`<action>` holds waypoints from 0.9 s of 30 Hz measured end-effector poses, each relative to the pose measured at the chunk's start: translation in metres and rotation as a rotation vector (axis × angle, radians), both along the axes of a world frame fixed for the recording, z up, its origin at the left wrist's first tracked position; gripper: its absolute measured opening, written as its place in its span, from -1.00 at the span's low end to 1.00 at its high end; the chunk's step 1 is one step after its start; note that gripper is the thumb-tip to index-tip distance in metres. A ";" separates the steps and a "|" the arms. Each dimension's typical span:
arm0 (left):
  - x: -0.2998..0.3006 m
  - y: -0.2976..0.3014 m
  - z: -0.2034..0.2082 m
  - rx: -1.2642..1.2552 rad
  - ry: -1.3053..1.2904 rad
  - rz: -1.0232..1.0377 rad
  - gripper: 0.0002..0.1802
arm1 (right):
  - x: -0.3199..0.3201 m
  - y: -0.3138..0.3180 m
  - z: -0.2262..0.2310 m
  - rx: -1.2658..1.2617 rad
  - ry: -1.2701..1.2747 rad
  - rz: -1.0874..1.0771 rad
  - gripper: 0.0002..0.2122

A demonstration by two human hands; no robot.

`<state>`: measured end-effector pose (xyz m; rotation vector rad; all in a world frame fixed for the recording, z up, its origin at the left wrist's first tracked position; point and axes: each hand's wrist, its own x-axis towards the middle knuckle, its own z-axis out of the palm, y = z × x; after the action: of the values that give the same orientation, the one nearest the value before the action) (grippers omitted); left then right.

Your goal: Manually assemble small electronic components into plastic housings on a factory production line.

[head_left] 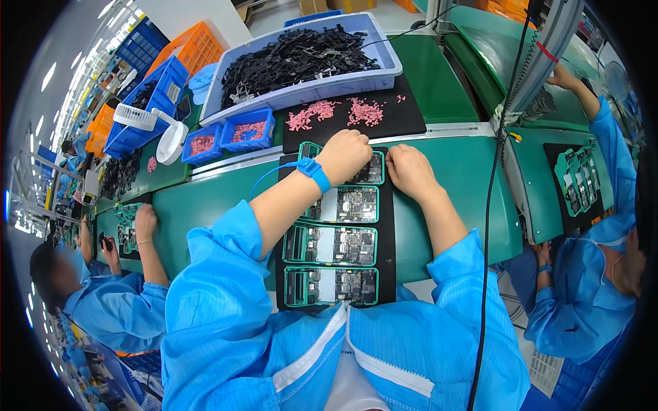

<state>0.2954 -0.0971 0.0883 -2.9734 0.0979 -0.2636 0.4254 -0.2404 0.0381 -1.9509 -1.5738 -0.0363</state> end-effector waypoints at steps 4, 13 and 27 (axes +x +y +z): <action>-0.016 0.008 -0.002 -0.043 -0.035 -0.056 -0.93 | -0.008 0.005 0.012 0.060 0.048 0.004 -0.95; -0.040 0.027 -0.019 -0.363 -0.131 0.041 -0.84 | -0.070 0.006 0.020 0.014 -0.004 0.347 -0.95; -0.055 0.042 -0.031 -0.407 -0.121 0.048 -0.87 | -0.104 0.011 0.026 -0.047 -0.338 0.257 -0.93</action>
<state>0.2403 -0.0546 0.0571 -3.3444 -0.0485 -0.5129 0.3218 -0.2297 0.0640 -1.8321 -2.0514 -0.2354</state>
